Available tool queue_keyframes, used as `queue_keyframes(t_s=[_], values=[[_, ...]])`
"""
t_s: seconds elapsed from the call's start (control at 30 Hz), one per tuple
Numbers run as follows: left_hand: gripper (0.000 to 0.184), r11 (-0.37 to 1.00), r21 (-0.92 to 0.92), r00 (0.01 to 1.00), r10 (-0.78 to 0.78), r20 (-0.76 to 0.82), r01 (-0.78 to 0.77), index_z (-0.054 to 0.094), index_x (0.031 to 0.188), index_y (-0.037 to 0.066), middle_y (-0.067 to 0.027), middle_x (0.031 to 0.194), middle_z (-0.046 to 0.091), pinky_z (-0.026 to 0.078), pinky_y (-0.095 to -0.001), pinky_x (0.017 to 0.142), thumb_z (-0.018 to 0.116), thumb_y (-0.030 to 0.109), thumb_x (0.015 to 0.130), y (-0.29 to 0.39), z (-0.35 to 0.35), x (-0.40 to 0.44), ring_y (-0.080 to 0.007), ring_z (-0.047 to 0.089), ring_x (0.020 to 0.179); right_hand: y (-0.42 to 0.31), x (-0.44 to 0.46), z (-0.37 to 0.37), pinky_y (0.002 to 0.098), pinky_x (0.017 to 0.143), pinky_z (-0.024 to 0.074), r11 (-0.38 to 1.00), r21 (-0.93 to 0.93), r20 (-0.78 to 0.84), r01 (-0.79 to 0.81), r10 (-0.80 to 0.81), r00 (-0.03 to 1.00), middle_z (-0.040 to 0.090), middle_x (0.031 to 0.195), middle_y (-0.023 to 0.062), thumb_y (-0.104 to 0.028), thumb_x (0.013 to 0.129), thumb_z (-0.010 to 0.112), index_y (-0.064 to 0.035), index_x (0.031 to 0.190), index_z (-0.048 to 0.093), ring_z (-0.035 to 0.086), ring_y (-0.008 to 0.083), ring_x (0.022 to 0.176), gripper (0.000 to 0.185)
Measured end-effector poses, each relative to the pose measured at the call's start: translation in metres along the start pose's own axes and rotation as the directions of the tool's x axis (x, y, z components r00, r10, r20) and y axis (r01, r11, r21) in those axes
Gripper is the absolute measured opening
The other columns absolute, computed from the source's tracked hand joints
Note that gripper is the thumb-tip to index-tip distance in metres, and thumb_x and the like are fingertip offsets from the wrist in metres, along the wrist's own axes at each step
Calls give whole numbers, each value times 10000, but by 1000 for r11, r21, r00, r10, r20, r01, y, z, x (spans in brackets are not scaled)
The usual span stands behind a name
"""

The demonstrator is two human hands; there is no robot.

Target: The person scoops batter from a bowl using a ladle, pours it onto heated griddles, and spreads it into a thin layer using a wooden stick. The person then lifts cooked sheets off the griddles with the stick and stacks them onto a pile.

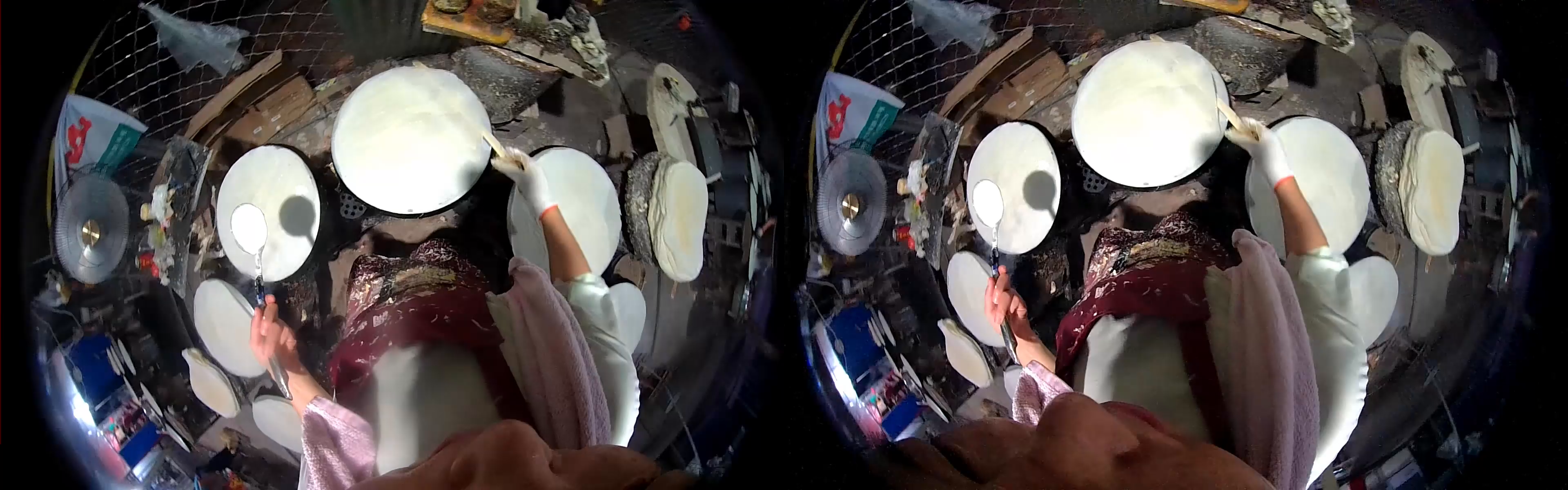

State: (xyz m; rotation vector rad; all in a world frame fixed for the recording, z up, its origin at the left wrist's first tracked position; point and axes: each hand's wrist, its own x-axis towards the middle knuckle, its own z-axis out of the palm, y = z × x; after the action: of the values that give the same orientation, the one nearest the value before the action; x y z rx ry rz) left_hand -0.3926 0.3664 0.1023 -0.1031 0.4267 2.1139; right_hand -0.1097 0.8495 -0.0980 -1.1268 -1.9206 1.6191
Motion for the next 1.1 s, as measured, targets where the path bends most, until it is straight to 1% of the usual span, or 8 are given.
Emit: queue_keyframes(t_s=[0.1, 0.23, 0.53, 0.77, 0.87, 0.9, 1.03, 1.1], values=[[365, 979, 187, 962, 131, -241, -87, 450, 1153, -80, 53, 664, 435, 202, -207, 342, 308, 228, 1019, -17, 18, -16, -20, 351, 355, -3, 64, 20, 268, 948, 444, 914, 406, 45, 29, -52, 998, 507, 1323, 167, -100, 847, 689, 73, 1354, 390, 575, 173, 1079, 613], [431, 989, -61, 989, 127, -73, -132, 334, 1256, -179, -55, 778, 456, 270, -244, 425, 253, 178, 1029, -21, 10, -38, -83, 444, 411, -46, 99, 39, 315, 990, 431, 822, -561, -111, 97, -190, 975, 495, 1364, 164, -209, 742, 758, 26, 1383, 383, 576, 236, 1146, 778], [398, 988, 2, 980, 154, -129, -155, 360, 1226, -173, -41, 732, 435, 263, -222, 393, 272, 159, 1022, 3, -13, -63, -76, 427, 367, -170, 22, 100, 326, 770, 513, 858, -426, -166, 287, -386, 907, 677, 984, 128, -242, 729, 739, -100, 1172, 598, 670, 259, 861, 486], [355, 959, 281, 972, 103, -210, -41, 475, 1174, -100, 15, 683, 423, 274, -199, 368, 321, 179, 1015, 37, -34, -55, -35, 349, 354, -252, -44, 94, 213, 614, 499, 900, 314, -231, 303, -237, 944, 629, 814, 33, -27, 737, 734, 7, 1000, 602, 607, 90, 693, 297], [384, 881, 474, 875, 216, -433, 16, 456, 1222, -91, 36, 698, 495, 237, -209, 346, 339, 212, 1019, 41, -46, -49, -18, 358, 352, -274, -108, 42, 183, 367, 318, 973, 208, -331, 95, -22, 943, 580, 694, -23, -45, 744, 728, -79, 922, 562, 430, 16, 460, 246], [406, 958, 267, 992, -82, -92, 104, 451, 1236, -90, 24, 709, 496, 237, -219, 331, 315, 229, 1024, 55, -75, -43, -31, 370, 357, -262, -122, 12, 182, 332, 271, 972, 218, -363, 92, -7, 932, 609, 691, -12, -62, 745, 735, -87, 928, 551, 363, 4, 395, 261], [414, 931, 246, 951, -298, 81, 270, 412, 1243, -53, 12, 685, 463, 258, -230, 334, 267, 278, 1040, 42, -76, -32, -56, 383, 367, -248, -206, -112, 197, 417, 373, 985, 92, -402, -144, 169, 900, 553, 688, -44, -27, 734, 727, -73, 907, 565, 448, 38, 473, 242], [410, 927, 320, 976, -150, -157, 194, 416, 1239, -52, 15, 682, 459, 275, -230, 345, 280, 279, 1038, 48, -52, -25, -53, 381, 368, -243, -233, -164, 209, 534, 404, 998, -43, -458, -54, 29, 889, 613, 781, -27, -58, 728, 703, -51, 961, 633, 518, 44, 619, 244]])
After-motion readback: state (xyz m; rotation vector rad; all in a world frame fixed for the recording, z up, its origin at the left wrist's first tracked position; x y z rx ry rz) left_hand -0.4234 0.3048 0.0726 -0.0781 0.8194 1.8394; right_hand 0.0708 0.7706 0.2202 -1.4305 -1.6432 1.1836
